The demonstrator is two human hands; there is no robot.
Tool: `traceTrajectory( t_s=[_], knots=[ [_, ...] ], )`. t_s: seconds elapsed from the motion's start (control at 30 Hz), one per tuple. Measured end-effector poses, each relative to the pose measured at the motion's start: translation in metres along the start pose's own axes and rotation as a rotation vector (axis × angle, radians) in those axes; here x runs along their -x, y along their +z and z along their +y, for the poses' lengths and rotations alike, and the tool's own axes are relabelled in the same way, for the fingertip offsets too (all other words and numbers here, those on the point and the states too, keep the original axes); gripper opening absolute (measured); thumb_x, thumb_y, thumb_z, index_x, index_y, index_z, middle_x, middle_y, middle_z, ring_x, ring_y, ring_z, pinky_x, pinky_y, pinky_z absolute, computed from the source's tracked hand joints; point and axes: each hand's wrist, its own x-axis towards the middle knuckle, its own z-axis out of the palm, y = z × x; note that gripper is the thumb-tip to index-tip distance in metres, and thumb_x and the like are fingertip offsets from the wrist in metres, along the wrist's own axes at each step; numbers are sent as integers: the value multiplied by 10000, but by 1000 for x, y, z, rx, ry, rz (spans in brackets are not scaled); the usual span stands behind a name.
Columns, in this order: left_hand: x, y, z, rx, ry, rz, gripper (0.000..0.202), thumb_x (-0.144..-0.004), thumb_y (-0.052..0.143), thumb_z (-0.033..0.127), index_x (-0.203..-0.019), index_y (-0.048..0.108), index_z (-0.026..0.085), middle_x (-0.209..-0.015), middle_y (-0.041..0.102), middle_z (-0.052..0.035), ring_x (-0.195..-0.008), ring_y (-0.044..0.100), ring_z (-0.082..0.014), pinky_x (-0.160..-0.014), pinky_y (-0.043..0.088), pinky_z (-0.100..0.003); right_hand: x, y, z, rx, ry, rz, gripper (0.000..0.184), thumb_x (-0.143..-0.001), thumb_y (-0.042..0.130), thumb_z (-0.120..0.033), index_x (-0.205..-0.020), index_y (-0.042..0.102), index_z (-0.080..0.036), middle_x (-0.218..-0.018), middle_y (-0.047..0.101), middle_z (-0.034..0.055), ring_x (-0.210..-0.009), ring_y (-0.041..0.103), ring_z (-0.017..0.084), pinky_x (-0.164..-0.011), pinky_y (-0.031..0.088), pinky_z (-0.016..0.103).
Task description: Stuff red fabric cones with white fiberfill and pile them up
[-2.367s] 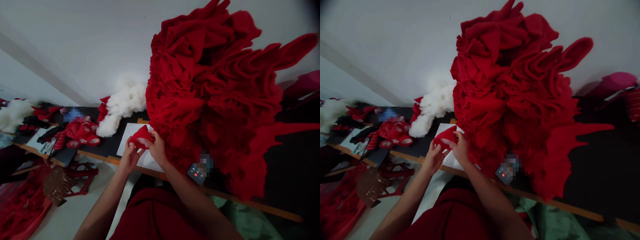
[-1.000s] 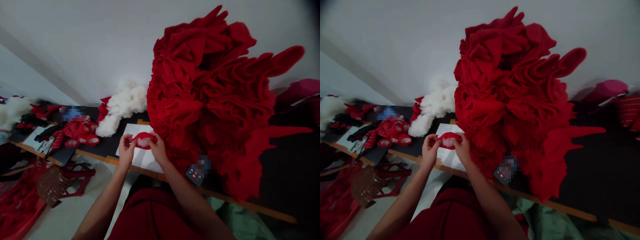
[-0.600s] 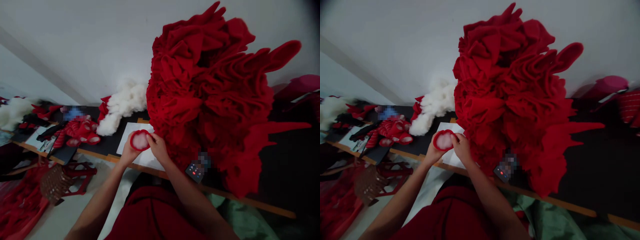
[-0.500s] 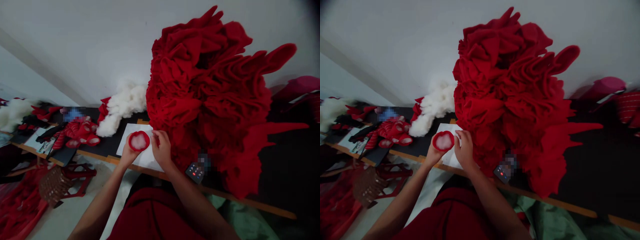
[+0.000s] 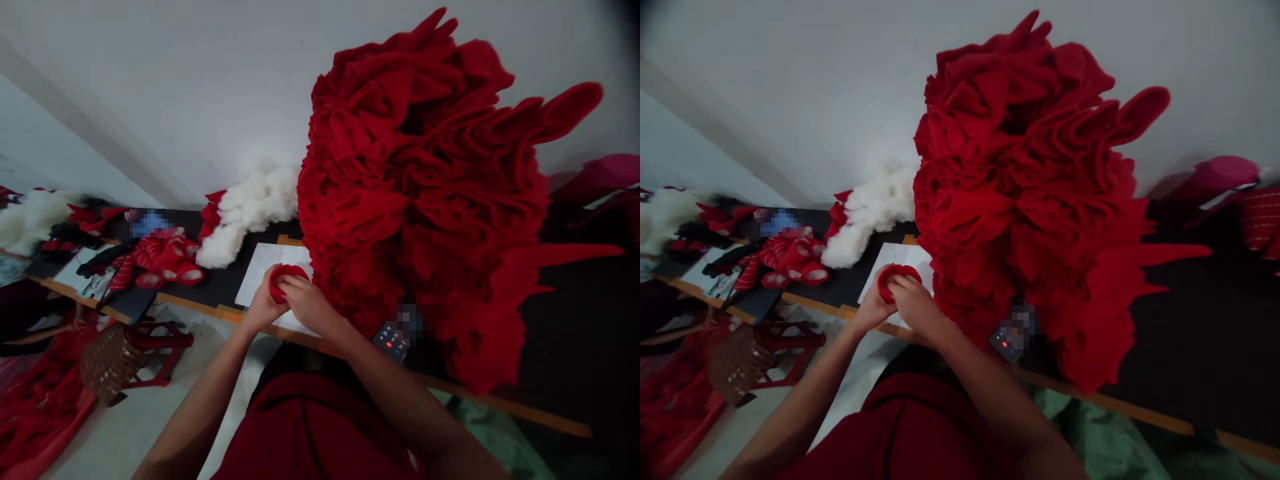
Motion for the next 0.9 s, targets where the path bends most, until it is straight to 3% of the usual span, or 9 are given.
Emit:
traceTrajectory(
  t_s=[0.07, 0.17, 0.3, 0.4, 0.47, 0.57, 0.67, 0.77, 0.9],
  knots=[
    [2, -8, 0, 10, -78, -40, 870, -458, 772, 185, -1238, 387, 186, -1275, 442, -125, -1174, 422, -258, -1015, 293, -391, -6, -8, 3, -109, 108, 51, 230, -805, 415, -153, -840, 642, -167, -894, 651, 60, -852, 577, 177, -804, 446, 311],
    [6, -19, -1, 105, -274, -170, 815, -464, 775, 202, -1204, 431, 185, -1163, 533, -121, -985, 553, -240, -863, 430, -369, -15, -17, 12, -340, 283, 120, 223, -788, 470, -281, -672, 626, -170, -614, 596, -18, -584, 519, 126, -596, 423, 240],
    [13, -30, -1, 248, -423, -312, 621, -564, 720, 210, -1141, 490, 169, -931, 619, -93, -703, 591, -162, -638, 476, -294, -17, -19, 26, -622, 414, 137, 181, -704, 558, -321, -718, 653, -169, -592, 595, -43, -563, 518, 117, -558, 406, 223],
    [21, -40, -2, 377, -475, -333, 674, -549, 723, 174, -1177, 481, 203, -956, 618, -104, -742, 601, -177, -644, 481, -300, -14, -15, 32, -724, 477, 187, 179, -656, 609, -335, -721, 663, -177, -617, 623, -38, -594, 550, 130, -581, 429, 237],
    [29, -46, -4, 532, -479, -327, 725, -543, 725, 189, -1215, 456, 234, -1024, 601, -119, -880, 597, -227, -737, 481, -360, -12, -10, 34, -783, 517, 278, 191, -640, 629, -348, -731, 661, -183, -635, 640, -34, -613, 569, 136, -612, 450, 255],
    [39, -46, -10, 743, -376, -194, 775, -528, 732, 260, -1237, 423, 292, -1186, 526, -106, -1151, 454, -272, -890, 411, -436, -11, 1, 31, -958, 601, 435, 210, -621, 649, -366, -727, 646, -184, -633, 649, -28, -617, 590, 138, -650, 472, 277],
    [39, -27, -15, 720, -270, 49, 813, -505, 753, 249, -1233, 401, 329, -1291, 448, -70, -1245, 346, -233, -961, 355, -409, -12, 14, 23, -1174, 705, 454, 231, -576, 683, -360, -704, 629, -175, -621, 652, -14, -604, 601, 140, -621, 483, 278],
    [25, -3, -14, 723, -208, 270, 775, -520, 757, 262, -1212, 412, 301, -1231, 508, -77, -1151, 458, -204, -971, 351, -383, -11, 23, 14, -1298, 789, 334, 273, -536, 723, -344, -719, 628, -165, -690, 671, 20, -632, 613, 158, -579, 493, 288],
    [6, 10, -11, 869, -310, 497, 536, -569, 733, 272, -1058, 517, 232, -980, 625, -37, -911, 590, -164, -889, 428, -350, -3, 27, 6, -1357, 780, 308, 306, -551, 726, -370, -747, 615, -164, -800, 672, 39, -711, 620, 159, -650, 512, 316]
  ],
)
